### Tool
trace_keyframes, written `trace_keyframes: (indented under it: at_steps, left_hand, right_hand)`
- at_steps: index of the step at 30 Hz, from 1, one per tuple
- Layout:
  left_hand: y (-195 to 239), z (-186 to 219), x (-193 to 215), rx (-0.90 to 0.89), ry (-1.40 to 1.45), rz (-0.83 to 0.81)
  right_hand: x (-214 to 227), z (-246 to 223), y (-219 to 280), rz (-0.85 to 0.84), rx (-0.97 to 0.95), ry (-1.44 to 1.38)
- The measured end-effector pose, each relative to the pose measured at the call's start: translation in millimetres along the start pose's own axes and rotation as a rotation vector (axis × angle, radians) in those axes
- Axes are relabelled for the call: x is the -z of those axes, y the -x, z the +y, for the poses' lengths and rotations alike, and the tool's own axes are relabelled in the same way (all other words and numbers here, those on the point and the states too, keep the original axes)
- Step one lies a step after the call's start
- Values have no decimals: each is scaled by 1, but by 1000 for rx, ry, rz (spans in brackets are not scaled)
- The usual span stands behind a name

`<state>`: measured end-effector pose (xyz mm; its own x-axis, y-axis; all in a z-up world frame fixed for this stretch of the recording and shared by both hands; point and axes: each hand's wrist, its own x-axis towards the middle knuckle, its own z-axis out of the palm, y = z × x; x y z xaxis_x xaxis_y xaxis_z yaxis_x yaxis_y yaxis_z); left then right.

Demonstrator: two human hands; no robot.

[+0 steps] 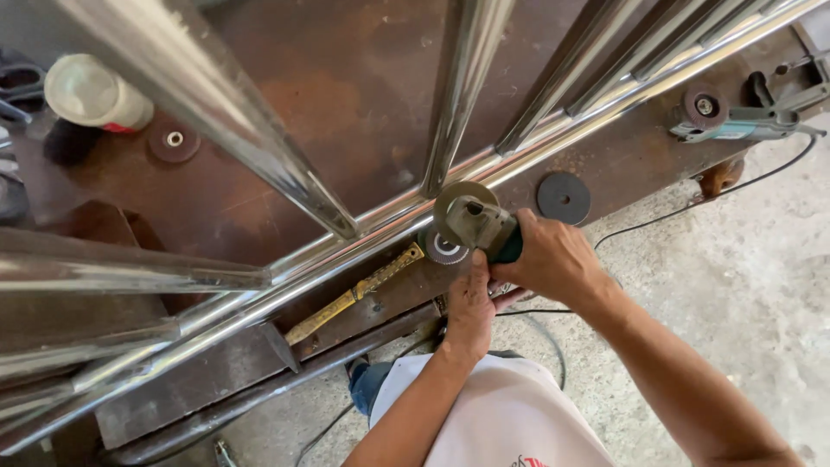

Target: Using an angle grinder to smooth and polish the joints of a stainless steel railing.

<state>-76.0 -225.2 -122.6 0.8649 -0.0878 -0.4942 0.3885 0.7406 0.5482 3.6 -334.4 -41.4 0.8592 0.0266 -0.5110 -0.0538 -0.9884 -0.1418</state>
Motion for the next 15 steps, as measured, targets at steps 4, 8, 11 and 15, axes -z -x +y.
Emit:
trace_keyframes:
  at_steps: [4,8,11,15]
  left_hand:
    - [-8,-5,-3,18,33,-97]
    - [-15,-3,-13,25,48,-126]
    - [-19,-3,-16,25,92,-147]
    - [-14,9,-24,26,143,-174]
  right_hand:
    - [22,-7,6,10,46,104]
    - [34,-9,-1,8,54,165]
    - [48,-19,-1,-4,60,208]
    - [55,-27,-3,-18,51,257]
